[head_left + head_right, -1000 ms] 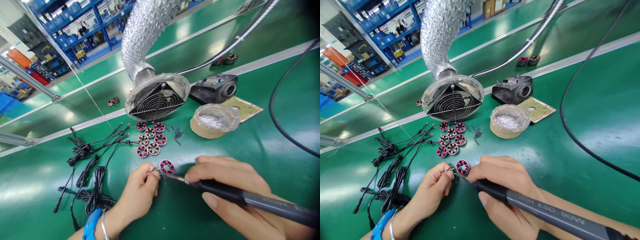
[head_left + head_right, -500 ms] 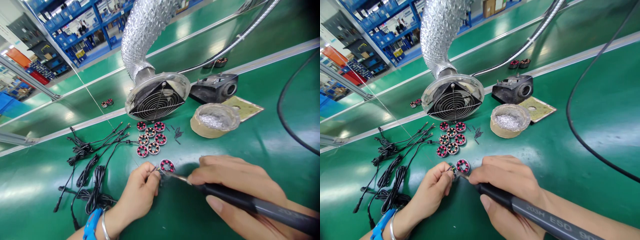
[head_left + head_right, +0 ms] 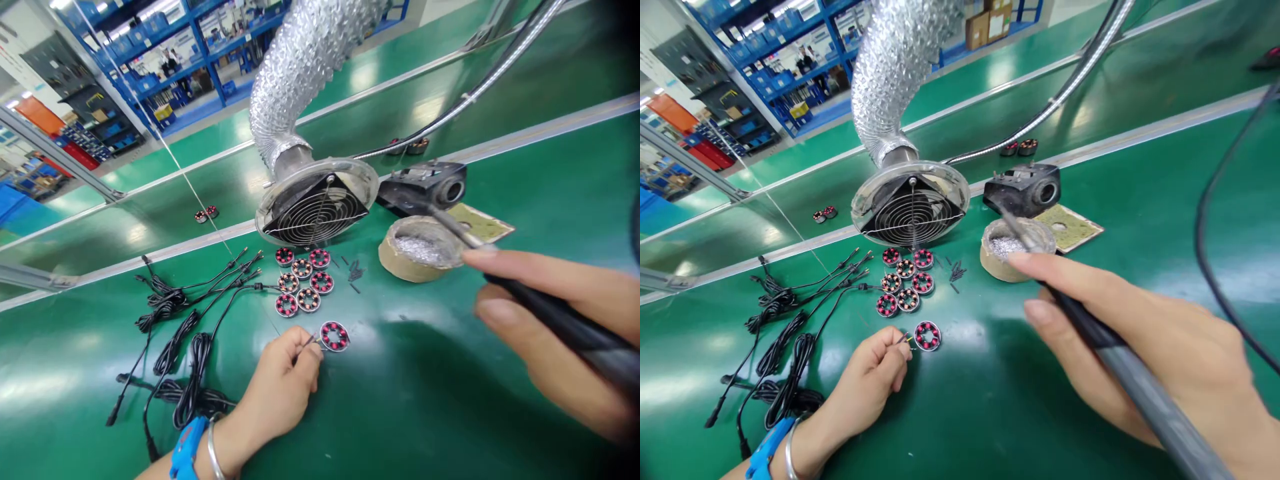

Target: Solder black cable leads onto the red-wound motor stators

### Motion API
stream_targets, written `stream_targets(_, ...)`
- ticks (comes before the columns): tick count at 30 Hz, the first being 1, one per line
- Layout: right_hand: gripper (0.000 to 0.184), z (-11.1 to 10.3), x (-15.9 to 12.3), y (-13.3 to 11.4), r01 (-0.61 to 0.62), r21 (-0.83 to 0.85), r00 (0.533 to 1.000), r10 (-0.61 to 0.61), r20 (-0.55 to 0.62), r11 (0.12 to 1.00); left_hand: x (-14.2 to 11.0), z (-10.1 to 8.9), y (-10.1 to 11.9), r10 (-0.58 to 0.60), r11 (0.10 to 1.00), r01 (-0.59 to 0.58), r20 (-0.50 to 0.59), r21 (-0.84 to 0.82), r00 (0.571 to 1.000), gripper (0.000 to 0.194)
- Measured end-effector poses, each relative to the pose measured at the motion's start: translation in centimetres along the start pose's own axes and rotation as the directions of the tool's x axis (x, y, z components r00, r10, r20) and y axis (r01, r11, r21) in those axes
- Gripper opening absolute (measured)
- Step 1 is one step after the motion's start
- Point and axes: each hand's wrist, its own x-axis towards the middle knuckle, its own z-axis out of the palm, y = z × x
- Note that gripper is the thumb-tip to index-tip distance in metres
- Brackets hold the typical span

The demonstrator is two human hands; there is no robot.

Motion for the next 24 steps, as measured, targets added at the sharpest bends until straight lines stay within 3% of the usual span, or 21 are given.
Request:
stream_targets(3,0.028,0.6,0.0,0.8,0.035,-0.067,0.997,-0.030,0.066,0.997,0.0,-0.2,0.0,-0.032,0.998,0.032,0.012,-0.061,0.999,0.030)
stream_targets(5,0.017,1.1,0.5,0.1,0.116,0.017,0.987,-0.117,0.113,0.993,0.1,-0.4,0.1,-0.082,0.988,0.088,0.047,-0.131,0.996,0.027)
stream_targets(8,0.009,2.3,1.6,-2.4,0.240,0.164,0.960,-0.260,0.107,0.957,0.2,-0.8,0.3,-0.111,0.969,0.119,0.052,-0.216,0.993,0.028)
stream_targets(11,0.016,4.3,2.4,-5.3,0.320,0.342,0.897,-0.398,0.192,0.884,0.3,-1.0,0.5,-0.101,0.977,0.101,0.012,-0.185,0.995,0.030)
stream_targets(14,0.026,6.6,2.9,-6.9,0.285,0.406,0.843,-0.429,0.324,0.868,0.5,-1.2,0.5,-0.087,0.993,0.084,-0.036,-0.087,0.996,0.029)
stream_targets(19,0.031,8.5,2.6,-6.8,0.176,0.514,0.895,-0.354,0.271,0.839,0.6,-1.4,0.5,-0.002,1.000,0.002,-0.070,0.003,0.998,0.024)
stream_targets(24,0.027,7.9,2.2,-6.3,0.138,0.596,0.878,-0.376,0.296,0.791,0.2,-1.5,0.8,0.033,0.993,-0.028,-0.038,0.115,0.999,0.029)
